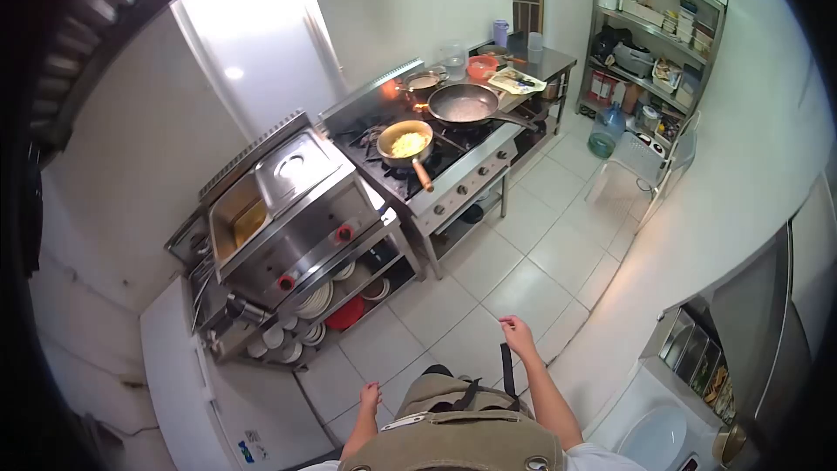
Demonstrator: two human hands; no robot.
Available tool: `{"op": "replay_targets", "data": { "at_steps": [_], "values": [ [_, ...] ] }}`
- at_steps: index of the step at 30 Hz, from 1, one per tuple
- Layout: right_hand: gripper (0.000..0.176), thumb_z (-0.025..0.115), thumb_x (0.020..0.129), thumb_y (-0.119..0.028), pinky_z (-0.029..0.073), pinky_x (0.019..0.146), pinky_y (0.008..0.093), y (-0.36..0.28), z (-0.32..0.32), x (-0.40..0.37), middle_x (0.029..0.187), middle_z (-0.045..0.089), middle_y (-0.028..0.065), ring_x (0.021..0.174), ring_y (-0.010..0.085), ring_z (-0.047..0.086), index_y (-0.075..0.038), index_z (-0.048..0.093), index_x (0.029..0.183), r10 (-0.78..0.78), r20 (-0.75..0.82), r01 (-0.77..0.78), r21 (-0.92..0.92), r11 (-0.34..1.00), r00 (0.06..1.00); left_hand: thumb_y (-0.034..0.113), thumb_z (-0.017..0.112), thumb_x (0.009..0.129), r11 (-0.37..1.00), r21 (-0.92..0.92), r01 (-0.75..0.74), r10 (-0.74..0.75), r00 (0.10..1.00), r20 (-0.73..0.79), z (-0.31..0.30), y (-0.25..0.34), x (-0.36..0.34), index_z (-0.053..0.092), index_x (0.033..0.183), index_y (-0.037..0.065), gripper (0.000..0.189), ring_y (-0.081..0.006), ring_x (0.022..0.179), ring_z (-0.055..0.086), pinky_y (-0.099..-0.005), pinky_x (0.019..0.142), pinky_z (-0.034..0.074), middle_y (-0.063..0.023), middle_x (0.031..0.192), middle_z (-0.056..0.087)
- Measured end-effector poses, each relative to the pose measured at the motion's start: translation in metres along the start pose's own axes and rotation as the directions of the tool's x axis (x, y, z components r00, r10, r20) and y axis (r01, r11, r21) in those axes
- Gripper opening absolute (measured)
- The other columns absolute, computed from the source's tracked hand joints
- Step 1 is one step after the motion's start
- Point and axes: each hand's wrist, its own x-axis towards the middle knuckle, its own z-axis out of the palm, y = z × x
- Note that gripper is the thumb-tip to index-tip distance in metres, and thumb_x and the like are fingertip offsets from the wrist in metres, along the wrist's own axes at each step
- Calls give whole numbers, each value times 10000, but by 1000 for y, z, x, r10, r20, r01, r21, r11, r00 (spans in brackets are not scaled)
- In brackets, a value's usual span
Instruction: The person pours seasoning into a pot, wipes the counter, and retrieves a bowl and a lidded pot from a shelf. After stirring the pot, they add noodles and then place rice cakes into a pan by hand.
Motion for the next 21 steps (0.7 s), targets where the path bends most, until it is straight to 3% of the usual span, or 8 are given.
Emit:
{"op": "replay_targets", "data": {
  "at_steps": [2,4,6,10,12,15,17,21],
  "values": [
    [196,526,844,-153,478,700,290,-10,-21,46,842,642,89,750,173,601,-43,626,972,17,-25,-15,78,997,1000,192,525,829,1000,-16,9,-8,999,52,31,54,21,597,1004,81,219,-160,738,570,-307,551,463,-57,891,612],
    [193,504,857,-135,466,667,252,-22,-45,95,820,633,53,719,124,580,-32,623,968,30,-68,-17,193,981,997,199,509,839,993,-119,-5,27,982,185,65,113,36,566,1082,96,271,-167,829,577,-307,660,466,-67,1009,607],
    [198,485,870,-140,450,639,232,-47,-68,149,831,629,35,721,105,572,-51,619,986,73,-131,-40,241,970,989,216,498,845,996,-85,3,25,943,331,101,187,43,529,1154,97,333,-187,945,572,-338,793,442,-62,1079,590],
    [214,465,886,-165,425,630,221,-113,-104,246,897,625,19,769,90,560,-84,604,1028,110,-255,-29,303,952,961,238,536,852,976,-144,-161,212,842,496,167,316,80,554,1126,101,307,-156,900,574,-302,735,448,-32,1001,600],
    [217,461,889,-168,425,639,223,-152,-115,281,908,623,16,775,89,557,-83,601,1032,136,-310,-33,315,949,941,173,518,883,931,-198,-307,365,784,501,186,384,92,554,1106,67,250,-118,840,558,-259,721,438,-25,969,596],
    [206,470,888,-157,422,654,228,-195,-139,354,885,621,13,756,87,545,-74,603,1022,13,-380,103,284,953,925,68,508,881,784,-327,-528,621,667,412,206,487,103,559,1067,14,200,-100,817,543,-220,727,432,-43,937,591],
    [194,486,881,-142,422,664,229,-198,-150,404,865,620,17,744,85,530,-55,603,1010,-157,-427,250,171,953,891,53,507,880,689,-330,-646,723,579,377,208,550,93,558,1049,-7,187,-93,796,540,-219,732,436,-49,904,595],
    [199,496,871,-134,430,671,235,-222,-175,500,845,616,28,740,94,528,-23,610,990,-214,-414,283,114,952,885,52,504,886,575,-282,-768,813,494,309,215,637,68,562,1022,-23,166,-97,795,551,-219,729,437,-51,868,599]
  ]
}}
